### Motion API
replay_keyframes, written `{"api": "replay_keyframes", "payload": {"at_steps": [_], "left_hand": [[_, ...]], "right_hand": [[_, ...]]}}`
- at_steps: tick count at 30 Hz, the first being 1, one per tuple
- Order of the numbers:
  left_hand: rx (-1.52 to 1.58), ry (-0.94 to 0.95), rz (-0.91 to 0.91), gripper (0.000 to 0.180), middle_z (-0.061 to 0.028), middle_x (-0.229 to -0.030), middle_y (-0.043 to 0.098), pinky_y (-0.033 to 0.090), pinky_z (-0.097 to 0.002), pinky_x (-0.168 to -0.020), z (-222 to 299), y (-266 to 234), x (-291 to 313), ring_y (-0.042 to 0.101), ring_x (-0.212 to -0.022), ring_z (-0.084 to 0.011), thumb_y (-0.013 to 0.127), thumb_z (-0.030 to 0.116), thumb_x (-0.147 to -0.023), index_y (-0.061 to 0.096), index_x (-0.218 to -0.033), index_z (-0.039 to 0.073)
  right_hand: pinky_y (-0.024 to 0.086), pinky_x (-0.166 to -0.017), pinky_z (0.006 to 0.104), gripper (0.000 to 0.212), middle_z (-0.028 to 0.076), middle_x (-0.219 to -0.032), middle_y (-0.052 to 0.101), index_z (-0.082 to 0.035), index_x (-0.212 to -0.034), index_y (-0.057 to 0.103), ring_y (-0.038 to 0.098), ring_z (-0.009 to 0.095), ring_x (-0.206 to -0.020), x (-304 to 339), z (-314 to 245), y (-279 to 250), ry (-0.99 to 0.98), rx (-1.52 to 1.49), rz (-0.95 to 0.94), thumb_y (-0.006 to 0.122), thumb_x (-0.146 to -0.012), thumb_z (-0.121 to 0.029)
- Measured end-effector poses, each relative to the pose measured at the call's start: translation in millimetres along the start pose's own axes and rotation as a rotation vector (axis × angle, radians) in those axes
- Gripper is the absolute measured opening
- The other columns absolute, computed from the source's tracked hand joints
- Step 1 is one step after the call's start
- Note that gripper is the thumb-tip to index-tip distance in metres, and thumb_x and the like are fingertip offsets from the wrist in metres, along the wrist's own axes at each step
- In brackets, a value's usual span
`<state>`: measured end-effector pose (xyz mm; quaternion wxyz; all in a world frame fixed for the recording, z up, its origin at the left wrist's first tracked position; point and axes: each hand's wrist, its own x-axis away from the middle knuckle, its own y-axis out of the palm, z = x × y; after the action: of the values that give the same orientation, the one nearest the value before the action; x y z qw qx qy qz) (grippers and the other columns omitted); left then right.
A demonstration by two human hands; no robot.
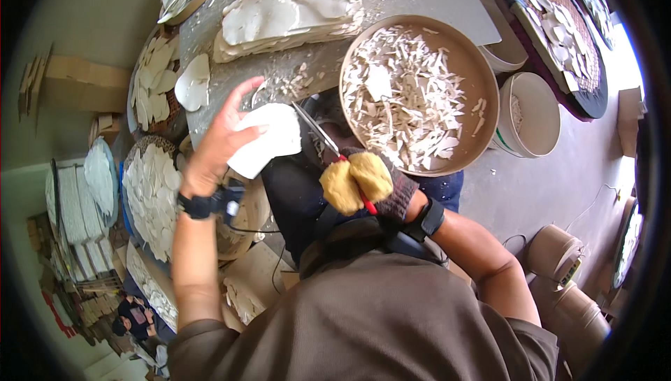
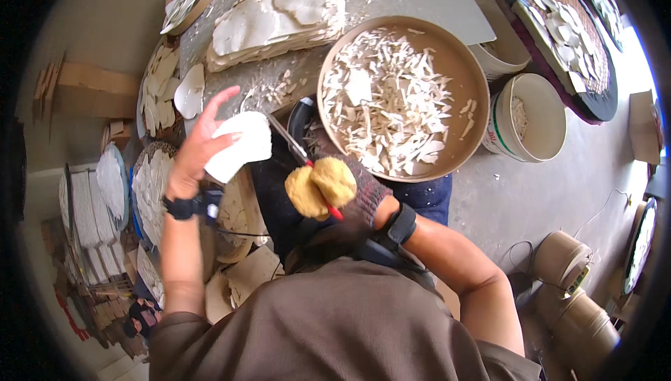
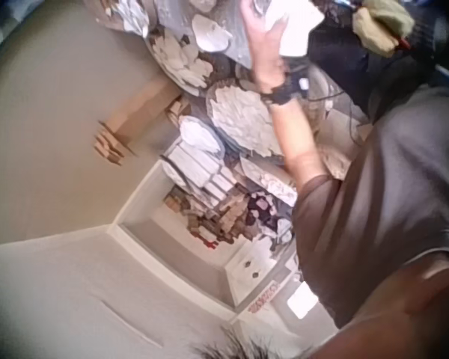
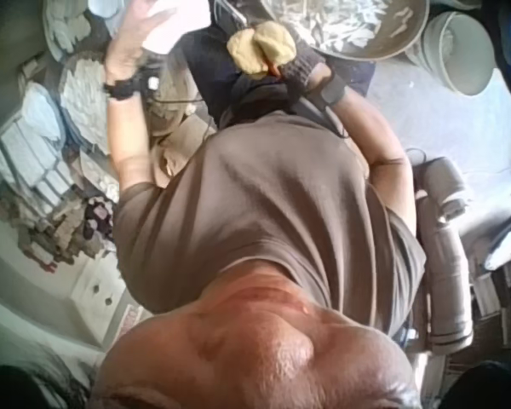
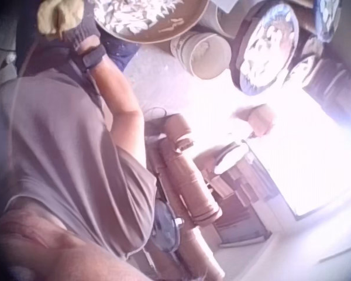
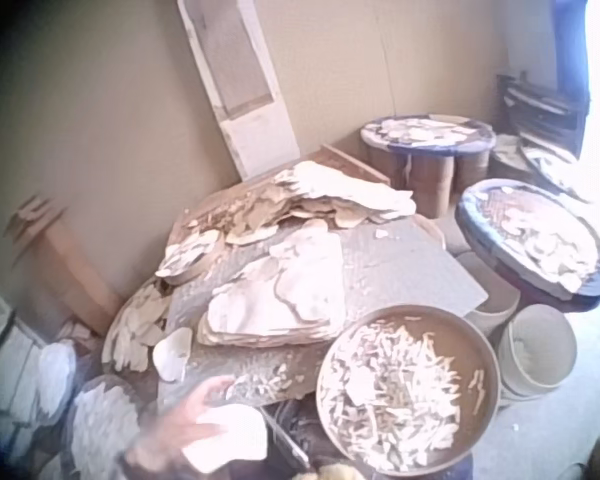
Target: The person picks up pieces of dried root from a stack, trims the edges using shears, and drops the trimmings into a tray. They repeat this process, occasionally placing the trimmed pieces into a basket.
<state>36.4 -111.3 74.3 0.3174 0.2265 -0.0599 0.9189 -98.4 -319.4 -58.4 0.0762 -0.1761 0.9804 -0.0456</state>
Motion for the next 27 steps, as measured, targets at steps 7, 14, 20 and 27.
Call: {"api": "replay_keyframes", "payload": {"at_steps": [7,14,20,27], "left_hand": [[0.213,0.477,-0.581,0.059,-0.0146,-0.120,0.048,0.042,-0.0316,-0.090,96,98,-106,0.050,-0.106,-0.0193,0.058,0.011,-0.081,0.030,-0.132,0.006],[-0.548,0.259,-0.375,0.023,-0.0049,-0.077,0.063,0.046,-0.0246,-0.065,35,126,-153,0.059,-0.074,-0.0115,0.059,0.019,-0.082,0.060,-0.093,-0.001],[-1.571,0.579,0.002,0.037,-0.0174,-0.083,0.055,0.046,-0.0425,-0.061,-30,132,-139,0.058,-0.071,-0.0341,0.057,0.031,-0.079,0.048,-0.110,0.013],[-1.352,0.477,0.057,0.025,-0.0150,-0.084,0.058,0.045,-0.0430,-0.059,-24,108,-126,0.057,-0.072,-0.0363,0.061,0.023,-0.076,0.049,-0.093,0.009]], "right_hand": [[0.042,-0.062,0.0232,0.017,0.002,-0.079,0.053,-0.003,-0.094,0.053,0.051,0.011,-0.070,7,-61,-19,0.879,-1.896,-0.465,0.047,-0.085,-0.016],[0.044,-0.065,0.0260,0.016,0.003,-0.081,0.057,-0.007,-0.094,0.056,0.055,0.014,-0.072,22,-81,-28,-0.162,-0.532,-0.077,0.049,-0.083,-0.016],[0.046,-0.065,0.0237,0.018,0.001,-0.088,0.058,-0.003,-0.100,0.055,0.055,0.010,-0.077,31,-57,-14,-0.138,-0.756,-0.119,0.048,-0.089,-0.016],[0.042,-0.085,0.0276,0.030,0.007,-0.103,0.056,-0.001,-0.108,0.052,0.053,0.016,-0.094,28,-19,5,-0.026,-1.204,-0.168,0.052,-0.086,-0.021]]}}
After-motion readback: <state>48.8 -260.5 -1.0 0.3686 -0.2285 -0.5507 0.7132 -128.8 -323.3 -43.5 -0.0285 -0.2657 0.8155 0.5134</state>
